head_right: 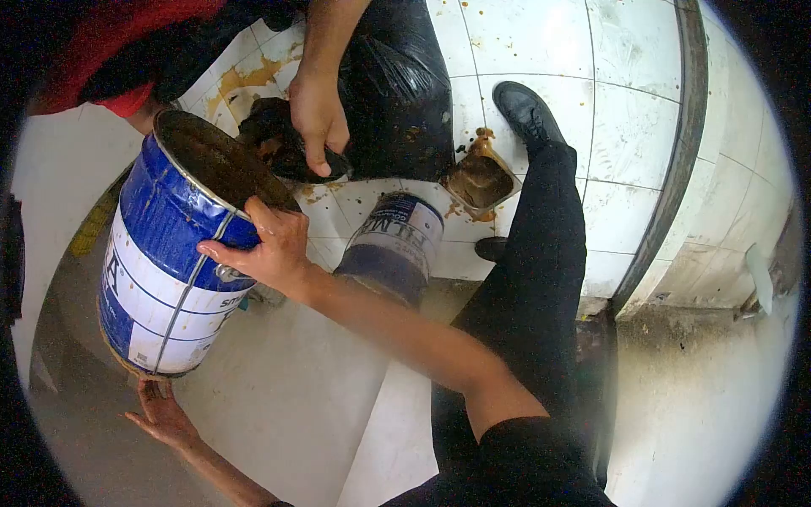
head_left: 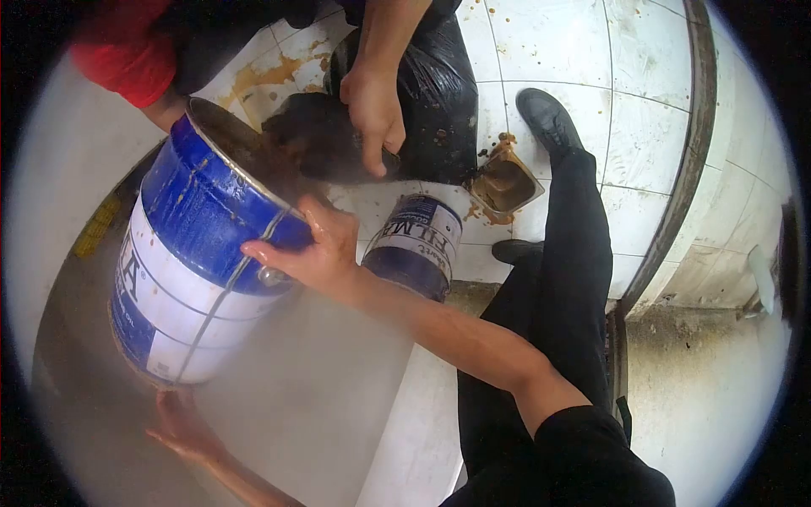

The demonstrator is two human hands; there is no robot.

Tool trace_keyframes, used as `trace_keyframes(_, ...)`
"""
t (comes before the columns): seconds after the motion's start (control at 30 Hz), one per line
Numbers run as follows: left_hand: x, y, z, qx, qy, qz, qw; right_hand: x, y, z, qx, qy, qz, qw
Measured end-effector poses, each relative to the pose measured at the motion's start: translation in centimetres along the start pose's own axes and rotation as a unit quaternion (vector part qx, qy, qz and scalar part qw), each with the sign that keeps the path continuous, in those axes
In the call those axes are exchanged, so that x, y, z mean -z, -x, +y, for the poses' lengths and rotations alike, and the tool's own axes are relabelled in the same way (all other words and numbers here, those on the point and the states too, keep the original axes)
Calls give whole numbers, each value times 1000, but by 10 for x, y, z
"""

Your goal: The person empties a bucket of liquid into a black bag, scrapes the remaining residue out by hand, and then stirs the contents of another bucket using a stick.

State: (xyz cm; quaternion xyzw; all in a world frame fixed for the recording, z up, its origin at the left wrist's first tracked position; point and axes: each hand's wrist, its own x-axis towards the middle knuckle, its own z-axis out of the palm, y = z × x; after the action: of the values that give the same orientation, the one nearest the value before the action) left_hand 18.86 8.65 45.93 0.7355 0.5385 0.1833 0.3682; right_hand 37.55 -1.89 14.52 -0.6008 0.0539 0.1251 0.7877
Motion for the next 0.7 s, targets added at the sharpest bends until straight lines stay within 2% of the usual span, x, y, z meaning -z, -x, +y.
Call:
trace_keyframes(0.07,-1,0,2,0,6,-18,1000,1,-1,-3,-2,-3,3,1000)
trace_keyframes(0.13,-5,3,3,1,-26,49,998,2,-2,-3,-2,-5,6,1000)
trace_keyframes(0.2,-8,2,8,11,-16,56,998,2,-4,-5,32,8,9,999)
trace_keyframes(0.33,-16,3,11,12,-23,71,997,5,-1,-8,9,27,-27,999)
trace_keyframes(0.43,-19,3,16,22,-5,88,996,1,-2,-9,-4,0,8,1000)
trace_keyframes(0.7,-11,-1,20,8,-25,81,996,2,0,-12,-12,2,3,1000)
